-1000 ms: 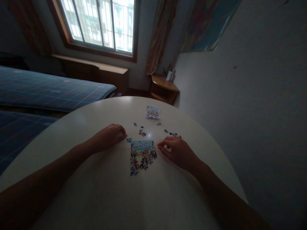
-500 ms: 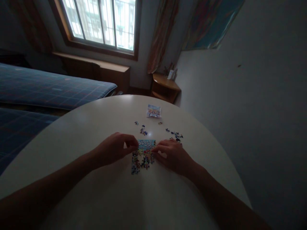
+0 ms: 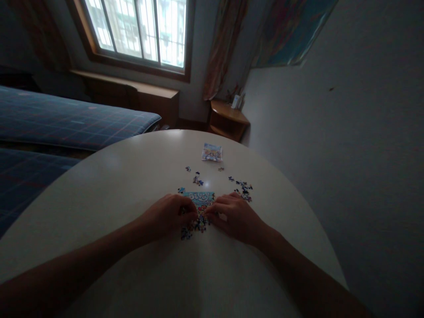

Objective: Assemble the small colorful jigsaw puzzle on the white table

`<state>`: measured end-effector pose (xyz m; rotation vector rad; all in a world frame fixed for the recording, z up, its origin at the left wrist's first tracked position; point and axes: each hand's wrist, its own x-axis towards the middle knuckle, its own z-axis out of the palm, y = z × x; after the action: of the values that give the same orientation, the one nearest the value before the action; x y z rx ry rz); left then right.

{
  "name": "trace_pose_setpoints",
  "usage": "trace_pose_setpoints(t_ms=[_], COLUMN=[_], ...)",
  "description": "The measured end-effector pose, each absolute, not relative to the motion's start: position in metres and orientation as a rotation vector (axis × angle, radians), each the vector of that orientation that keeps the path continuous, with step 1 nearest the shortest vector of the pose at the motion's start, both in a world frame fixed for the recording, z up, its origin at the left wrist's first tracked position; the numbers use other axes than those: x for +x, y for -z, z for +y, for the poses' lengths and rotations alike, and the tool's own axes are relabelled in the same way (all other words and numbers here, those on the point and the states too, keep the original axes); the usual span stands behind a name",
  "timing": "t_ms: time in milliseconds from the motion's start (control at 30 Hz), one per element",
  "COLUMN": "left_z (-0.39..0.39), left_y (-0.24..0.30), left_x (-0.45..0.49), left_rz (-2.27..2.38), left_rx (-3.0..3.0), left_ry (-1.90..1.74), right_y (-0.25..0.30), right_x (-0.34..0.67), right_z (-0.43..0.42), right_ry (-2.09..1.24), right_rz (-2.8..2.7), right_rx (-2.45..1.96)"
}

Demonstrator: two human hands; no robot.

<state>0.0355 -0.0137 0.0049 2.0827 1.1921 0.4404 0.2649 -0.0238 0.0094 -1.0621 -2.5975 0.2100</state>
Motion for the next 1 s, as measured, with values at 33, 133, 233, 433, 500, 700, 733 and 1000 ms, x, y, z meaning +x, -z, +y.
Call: trace_pose_setpoints(t_ms=[33,133,233,433,500,700,733,1000], left_z=[-0.014,-0.016,-0.018,-0.017,-0.016,-0.012,-0.01,-0.004], left_y=[-0.004,-0.004,-0.007,-0.013,-0.014,-0.013,-0.012,-0.008], left_x=[0.035,0.036,0.036,0.034,0.034,0.025,0.022,0.004], left_rz=[1.188,1.214,1.235,1.259,1.255,1.241,1.209,0.941], left_rx=[2.079,2.093,2.128,2.218,2.235,2.293,2.332,2.505], left_ry=[-0.431,-0.422,-0.425,-0.373,-0.36,-0.367,-0.386,-0.411], right_y=[-0.01,-0.011,-0.011,-0.007,-0.007,-0.007,-0.007,0.007], right_x=[0.265,0.264,0.263,0.263,0.263,0.262,0.261,0.239], right_z=[-0.024,-0.024,-0.024,-0.025,-0.024,-0.025,-0.026,-0.038], right_ry=[-0.216,-0.22,-0.214,-0.209,-0.206,-0.202,-0.195,-0.206], right_rz=[-2.598,-2.602,-2.601,-2.603,-2.603,-2.588,-2.578,-2.468], right_rx=[-1.058,-1.06,-1.074,-1.08,-1.078,-1.056,-1.055,-1.101])
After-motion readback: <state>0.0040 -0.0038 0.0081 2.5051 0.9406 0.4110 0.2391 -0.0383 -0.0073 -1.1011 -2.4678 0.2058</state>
